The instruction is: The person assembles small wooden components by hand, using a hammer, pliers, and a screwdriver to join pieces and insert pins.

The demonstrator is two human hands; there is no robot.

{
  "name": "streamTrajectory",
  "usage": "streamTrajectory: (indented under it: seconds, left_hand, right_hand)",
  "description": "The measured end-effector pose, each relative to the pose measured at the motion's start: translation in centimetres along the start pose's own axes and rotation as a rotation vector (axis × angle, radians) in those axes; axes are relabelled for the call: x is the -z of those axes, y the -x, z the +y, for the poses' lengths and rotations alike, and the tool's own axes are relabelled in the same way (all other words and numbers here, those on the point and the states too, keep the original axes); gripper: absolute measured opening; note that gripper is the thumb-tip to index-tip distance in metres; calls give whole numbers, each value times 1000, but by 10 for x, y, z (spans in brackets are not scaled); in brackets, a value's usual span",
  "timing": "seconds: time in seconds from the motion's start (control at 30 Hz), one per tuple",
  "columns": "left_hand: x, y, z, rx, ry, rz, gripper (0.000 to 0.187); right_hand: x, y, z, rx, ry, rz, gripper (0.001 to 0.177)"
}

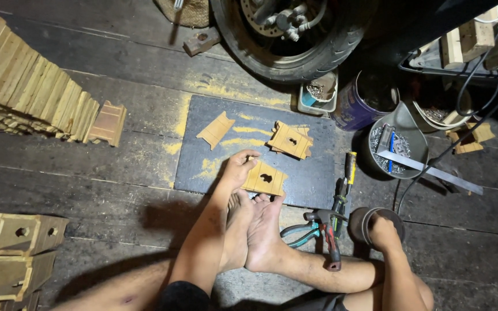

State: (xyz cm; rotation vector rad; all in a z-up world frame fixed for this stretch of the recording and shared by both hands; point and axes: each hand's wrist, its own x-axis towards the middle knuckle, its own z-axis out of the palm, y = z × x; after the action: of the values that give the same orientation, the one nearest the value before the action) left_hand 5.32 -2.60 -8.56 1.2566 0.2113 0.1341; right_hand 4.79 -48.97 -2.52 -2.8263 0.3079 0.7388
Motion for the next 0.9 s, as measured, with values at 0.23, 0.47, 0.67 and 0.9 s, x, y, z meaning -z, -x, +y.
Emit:
streamTrajectory:
  seconds: [0.23,0.47,0.67,0.9]
  left_hand:
    - [6,4,-5,42,11,45,18]
    - [-12,14,44,139,-156,152,29]
    - [-6,-6,9,214,-226,146,16]
    - [-4,-12,-8,87,-211,70,12]
  right_hand:
    - [-15,-25,25,31,-59,-2,48]
    - [-35,-64,83,-3,-119,215,42]
    - [-40,-50,97,29,-163,359,28]
    - [1,29,4,42,-600,628,24]
